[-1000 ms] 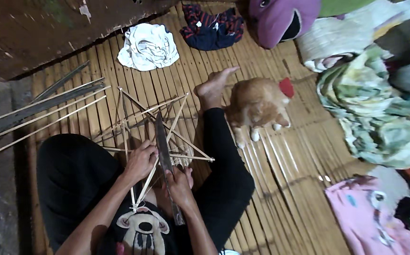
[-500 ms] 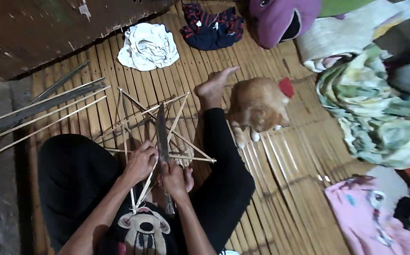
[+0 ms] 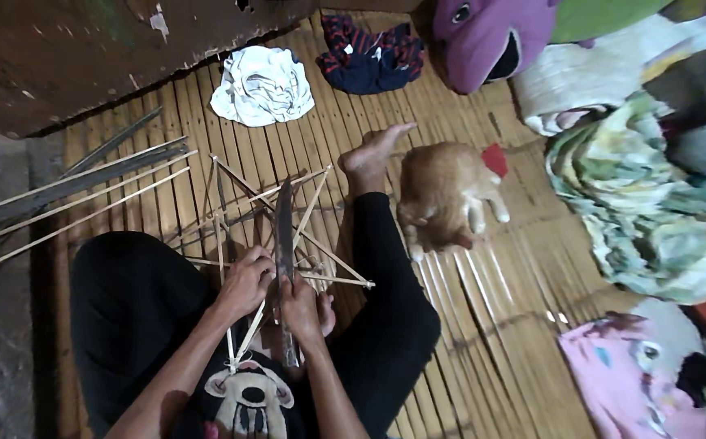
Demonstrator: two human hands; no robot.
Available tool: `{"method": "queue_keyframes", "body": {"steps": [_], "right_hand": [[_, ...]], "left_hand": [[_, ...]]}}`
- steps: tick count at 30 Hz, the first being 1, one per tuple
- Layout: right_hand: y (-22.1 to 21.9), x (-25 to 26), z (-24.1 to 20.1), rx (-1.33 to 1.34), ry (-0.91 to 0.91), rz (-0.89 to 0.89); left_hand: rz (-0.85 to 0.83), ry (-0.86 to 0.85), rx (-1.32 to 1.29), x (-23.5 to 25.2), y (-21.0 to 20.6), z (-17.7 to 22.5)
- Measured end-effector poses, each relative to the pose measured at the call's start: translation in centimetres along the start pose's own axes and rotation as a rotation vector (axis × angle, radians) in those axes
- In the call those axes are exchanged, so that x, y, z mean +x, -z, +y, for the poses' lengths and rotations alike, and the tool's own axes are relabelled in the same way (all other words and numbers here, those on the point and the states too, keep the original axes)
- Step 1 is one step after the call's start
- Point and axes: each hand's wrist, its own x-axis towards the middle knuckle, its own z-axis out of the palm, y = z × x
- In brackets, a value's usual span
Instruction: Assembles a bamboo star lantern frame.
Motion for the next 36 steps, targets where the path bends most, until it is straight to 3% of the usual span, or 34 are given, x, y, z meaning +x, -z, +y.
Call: {"method": "queue_keyframes", "body": {"steps": [5, 11, 17, 23, 29, 36], "right_hand": [[-0.2, -3.2, 1.7, 0.057, -0.013, 0.0], [-0.3, 0.0, 0.0, 0.02, 0.01, 0.021], [-0.5, -3.0, 1.7, 0.07, -0.02, 0.009], [-0.4, 0.1, 0.0, -0.009, 0.013, 0.019], [-0.5, -2.8, 1.2, 0.042, -0.02, 0.018], [-1.6, -0.3, 0.4, 0.01, 0.024, 0.0]], "left_hand": [[-0.008, 0.014, -0.017, 0.1, 0.1, 0.1], [0.013, 0.004, -0.011, 0.0, 0.1, 0.0], [0.01, -0.003, 0.01, 0.2, 0.1, 0.0], [0.044, -0.02, 0.009, 0.0, 0.0, -0.2], [0.015, -0.014, 0.01, 0.2, 0.1, -0.1], [0.166, -0.052, -0.042, 0.0, 0.2, -0.4]]}}
